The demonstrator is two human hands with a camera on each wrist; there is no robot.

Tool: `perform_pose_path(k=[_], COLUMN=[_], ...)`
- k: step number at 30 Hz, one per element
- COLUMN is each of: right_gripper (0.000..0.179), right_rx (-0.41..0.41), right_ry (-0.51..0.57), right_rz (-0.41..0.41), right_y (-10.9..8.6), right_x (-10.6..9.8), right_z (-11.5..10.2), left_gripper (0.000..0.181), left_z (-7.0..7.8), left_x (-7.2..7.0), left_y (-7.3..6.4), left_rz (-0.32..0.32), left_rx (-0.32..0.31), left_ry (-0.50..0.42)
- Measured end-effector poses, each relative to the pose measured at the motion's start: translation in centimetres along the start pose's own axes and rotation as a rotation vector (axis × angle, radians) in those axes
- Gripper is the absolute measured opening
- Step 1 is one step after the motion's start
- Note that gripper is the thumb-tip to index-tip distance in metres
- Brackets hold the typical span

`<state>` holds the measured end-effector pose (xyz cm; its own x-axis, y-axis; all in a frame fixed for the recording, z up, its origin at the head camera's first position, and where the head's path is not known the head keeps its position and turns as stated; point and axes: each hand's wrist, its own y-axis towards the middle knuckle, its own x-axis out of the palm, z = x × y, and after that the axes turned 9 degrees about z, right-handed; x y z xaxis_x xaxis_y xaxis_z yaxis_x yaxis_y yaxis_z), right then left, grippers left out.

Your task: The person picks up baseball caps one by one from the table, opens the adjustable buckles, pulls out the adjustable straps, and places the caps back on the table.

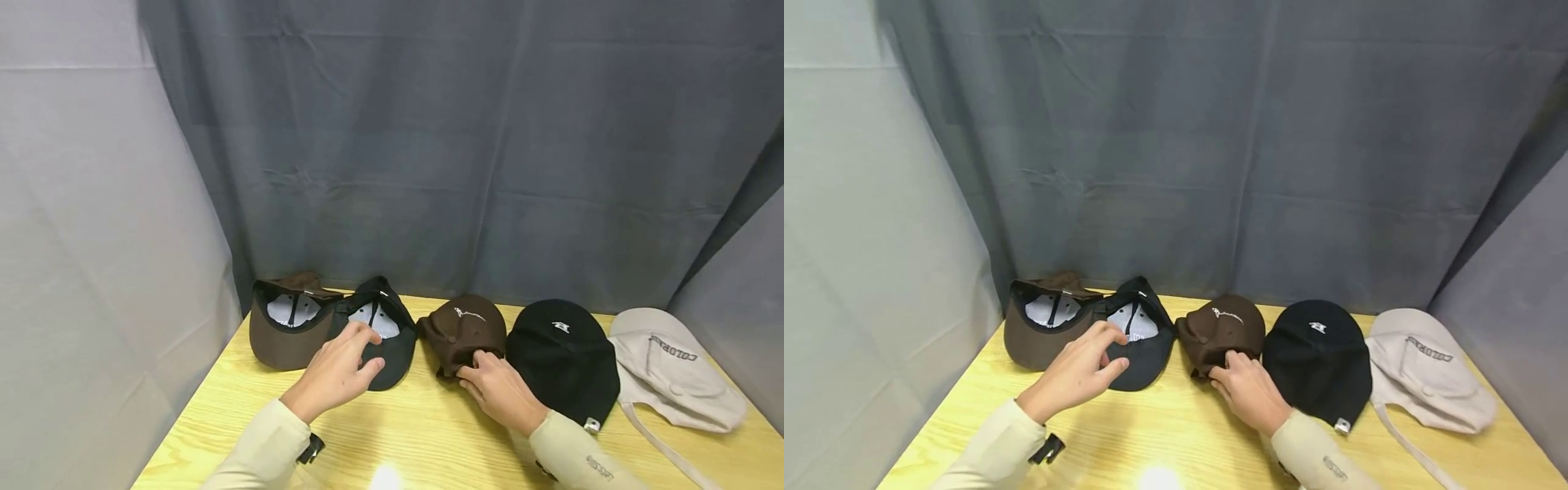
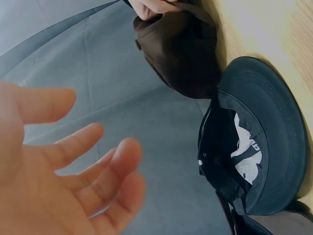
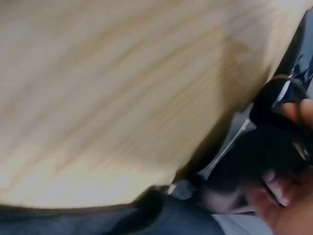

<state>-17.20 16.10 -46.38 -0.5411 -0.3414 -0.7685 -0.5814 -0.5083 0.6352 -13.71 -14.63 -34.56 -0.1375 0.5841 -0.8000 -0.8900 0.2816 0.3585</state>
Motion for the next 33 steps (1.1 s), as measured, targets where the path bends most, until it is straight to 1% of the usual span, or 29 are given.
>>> perform_pose_path(k=[2, 4, 7, 12, 14, 16, 18, 20, 24, 26, 28, 31, 33], right_gripper=[0.010, 0.013, 0.023, 0.033, 0.034, 0.035, 0.036, 0.036, 0.041, 0.044, 0.045, 0.043, 0.041], right_rx=[0.021, 0.040, 0.068, 0.108, 0.143, 0.178, 0.222, 0.245, 0.244, 0.238, 0.236, 0.233, 0.222], right_ry=[0.026, 0.053, 0.109, 0.228, 0.275, 0.305, 0.320, 0.334, 0.363, 0.378, 0.381, 0.378, 0.372], right_rz=[-0.082, -0.161, -0.271, -0.451, -0.503, -0.530, -0.540, -0.528, -0.482, -0.460, -0.437, -0.398, -0.368], right_y=[0.0, 0.2, 0.4, 1.3, 1.7, 2.1, 2.3, 2.4, 2.3, 2.0, 1.7, 1.1, 0.7], right_x=[-0.6, -1.1, -1.8, -4.0, -5.0, -6.1, -7.2, -8.1, -9.6, -10.1, -10.5, -10.9, -11.1], right_z=[-0.3, -0.6, -0.7, -0.6, -0.7, -0.7, -0.8, -0.8, -0.9, -1.1, -1.2, -1.4, -1.4], left_gripper=[0.027, 0.028, 0.028, 0.028, 0.028, 0.028, 0.028, 0.027, 0.028, 0.029, 0.028, 0.025, 0.023], left_z=[0.0, 0.1, 0.1, 0.0, -0.1, -0.2, -0.3, -0.6, -1.5, -2.2, -2.9, -3.9, -4.6], left_x=[0.0, 0.0, -0.2, -0.6, -0.8, -0.9, -1.1, -1.1, -0.8, -0.4, 0.1, 1.1, 1.8], left_y=[0.0, 0.1, 0.0, 0.1, 0.3, 0.5, 0.7, 1.2, 2.5, 3.2, 4.0, 5.0, 5.7], left_rz=[-0.017, -0.023, -0.015, -0.004, 0.003, 0.015, 0.029, 0.048, 0.064, 0.061, 0.072, 0.109, 0.147], left_rx=[0.010, 0.019, 0.026, 0.013, 0.007, 0.003, -0.004, -0.013, -0.075, -0.108, -0.131, -0.158, -0.162], left_ry=[0.001, 0.004, 0.016, 0.030, 0.041, 0.048, 0.055, 0.069, 0.085, 0.091, 0.089, 0.087, 0.088])
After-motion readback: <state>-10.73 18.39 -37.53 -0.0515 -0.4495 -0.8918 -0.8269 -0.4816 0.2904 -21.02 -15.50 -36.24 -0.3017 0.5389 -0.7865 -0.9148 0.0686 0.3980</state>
